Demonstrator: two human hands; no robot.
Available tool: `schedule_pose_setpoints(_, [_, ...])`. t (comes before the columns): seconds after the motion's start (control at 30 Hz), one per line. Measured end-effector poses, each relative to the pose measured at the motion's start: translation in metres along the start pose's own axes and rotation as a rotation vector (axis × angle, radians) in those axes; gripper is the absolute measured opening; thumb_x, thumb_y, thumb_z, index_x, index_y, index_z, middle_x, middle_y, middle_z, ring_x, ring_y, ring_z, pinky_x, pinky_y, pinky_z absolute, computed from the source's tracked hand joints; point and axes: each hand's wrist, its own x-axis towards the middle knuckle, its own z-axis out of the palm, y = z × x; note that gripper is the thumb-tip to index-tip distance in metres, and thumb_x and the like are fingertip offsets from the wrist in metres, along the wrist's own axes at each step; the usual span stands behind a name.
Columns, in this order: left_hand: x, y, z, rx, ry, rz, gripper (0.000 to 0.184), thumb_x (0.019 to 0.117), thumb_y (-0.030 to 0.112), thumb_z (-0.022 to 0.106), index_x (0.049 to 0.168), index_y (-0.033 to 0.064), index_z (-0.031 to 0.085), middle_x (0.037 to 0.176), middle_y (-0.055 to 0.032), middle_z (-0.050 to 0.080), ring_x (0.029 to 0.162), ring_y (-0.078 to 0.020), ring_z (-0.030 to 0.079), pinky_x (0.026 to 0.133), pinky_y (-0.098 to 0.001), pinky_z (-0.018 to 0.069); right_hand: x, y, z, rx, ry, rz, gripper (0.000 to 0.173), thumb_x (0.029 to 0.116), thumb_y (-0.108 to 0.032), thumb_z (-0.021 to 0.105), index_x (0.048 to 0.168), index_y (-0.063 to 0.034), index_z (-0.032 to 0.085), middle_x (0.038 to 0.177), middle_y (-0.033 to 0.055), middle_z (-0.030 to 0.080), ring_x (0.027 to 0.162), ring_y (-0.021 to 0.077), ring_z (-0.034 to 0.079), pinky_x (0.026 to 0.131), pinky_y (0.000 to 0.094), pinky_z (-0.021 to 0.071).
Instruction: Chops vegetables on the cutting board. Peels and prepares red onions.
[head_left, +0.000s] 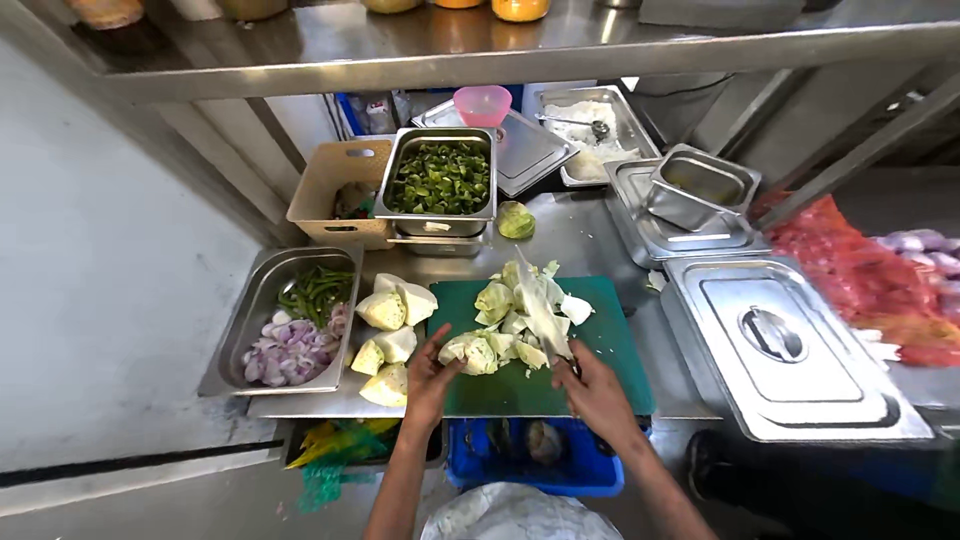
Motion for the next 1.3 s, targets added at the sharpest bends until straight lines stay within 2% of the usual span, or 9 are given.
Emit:
schedule_pose_setpoints(0.13, [0.014,0.01,-0.04,0.501,0.099,0.107,0.056,0.0849,0.005,0.08,0.138,0.0111,0.062,0.134,-0.0059,0.066,0.112,-0.0192,0.069,0.091,-0.0407,0.0622,-0.007,0.028,-0.013,-0.028,0.074,0.008,0.029,0.1066,-0.033,0.054,0.124,-0.0103,0.061,0.078,0.0047,0.07,0.052,0.0192,0.064,0.047,0.0385,0.0569])
schedule_pose_setpoints(0.33, [0.03,0.0,-0.063,0.99,-0.069,0.097,0.048,0.0881,0.015,0.079,0.134,0.0139,0.065,0.138,-0.0105,0.061,0.122,-0.024,0.064,0.099,-0.0453,0.0586,-0.009,0.084,-0.049,-0.068,0.236,0.123,0.036,0.1062,-0.034,0.056,0.128,-0.0061,0.059,0.076,0.0097,0.066,0.054,0.0228,0.065,0.05,0.0445,0.059])
schedule_pose_setpoints(0.47, [0.025,-0.002,-0.049,1.222,0.021,0.276,0.044,0.0874,0.012,0.078,0.131,0.0124,0.068,0.141,-0.0107,0.061,0.134,-0.0302,0.055,0.11,-0.0505,0.049,0.016,0.094,-0.087,-0.377,0.393,0.215,0.038,0.1029,-0.023,0.06,0.134,-0.0008,0.057,0.097,0.0249,0.069,0.088,0.0422,0.069,0.078,0.0635,0.0553])
schedule_pose_setpoints(0.6, [0.012,-0.008,-0.019,1.198,0.124,0.505,0.03,0.0913,0.026,0.071,0.119,0.0152,0.076,0.135,-0.0087,0.066,0.131,-0.0332,0.057,0.11,-0.0519,0.048,0.057,0.117,-0.107,-0.531,0.417,0.265,0.041,0.0995,-0.014,0.059,0.137,0.0008,0.059,0.125,0.0312,0.063,0.111,0.0476,0.066,0.092,0.0647,0.0539])
schedule_pose_setpoints(0.7, [0.009,-0.022,0.024,1.027,0.08,0.542,0.059,0.0884,0.053,0.073,0.132,0.0131,0.069,0.143,-0.0125,0.06,0.139,-0.0343,0.05,0.114,-0.0542,0.044,0.087,0.139,-0.105,-0.558,0.431,0.247,0.035,0.0993,-0.013,0.061,0.132,0.0007,0.063,0.123,0.0294,0.065,0.112,0.0462,0.066,0.095,0.0627,0.0543])
schedule_pose_setpoints(0.87, [0.028,-0.083,0.095,1.11,0.043,0.395,0.136,0.0471,0.093,0.074,0.156,0.017,0.045,0.166,-0.0263,0.026,0.153,-0.0508,0.021,0.123,-0.0664,0.0231,0.09,0.112,-0.097,-0.589,0.533,0.177,0.042,0.0978,-0.028,0.068,0.129,-0.0005,0.068,0.125,0.0298,0.066,0.122,0.0492,0.06,0.101,0.0652,0.0489])
schedule_pose_setpoints(1.03, [0.067,-0.094,0.135,1.014,0.118,0.353,0.139,0.0402,0.085,0.084,0.156,0.0204,0.045,0.168,-0.0288,0.015,0.154,-0.0535,0.009,0.124,-0.0626,0.0247,0.134,0.081,-0.06,-0.301,0.407,-0.307,0.072,0.0932,-0.065,0.062,0.146,-0.0165,0.057,0.154,0.0085,0.052,0.143,0.0279,0.048,0.116,0.0539,0.0443])
schedule_pose_setpoints(1.17, [0.1,-0.093,0.136,1.037,0.059,0.345,0.141,0.0413,0.088,0.081,0.158,0.0178,0.043,0.165,-0.0257,0.029,0.153,-0.0487,0.021,0.125,-0.0586,0.0263,0.197,0.089,-0.018,-0.171,0.141,-0.406,0.063,0.0966,-0.065,0.056,0.151,-0.0334,0.054,0.163,-0.0045,0.043,0.152,0.0173,0.036,0.123,0.0575,0.0316])
schedule_pose_setpoints(1.3, [0.106,-0.099,0.131,0.975,0.001,0.401,0.126,0.0475,0.084,0.082,0.15,0.0157,0.054,0.156,-0.0161,0.047,0.147,-0.0351,0.042,0.119,-0.0525,0.0391,0.199,0.082,0.009,-0.15,0.097,-0.5,0.049,0.0972,-0.066,0.055,0.135,-0.0375,0.068,0.152,-0.0104,0.056,0.138,0.0096,0.054,0.11,0.0462,0.0505])
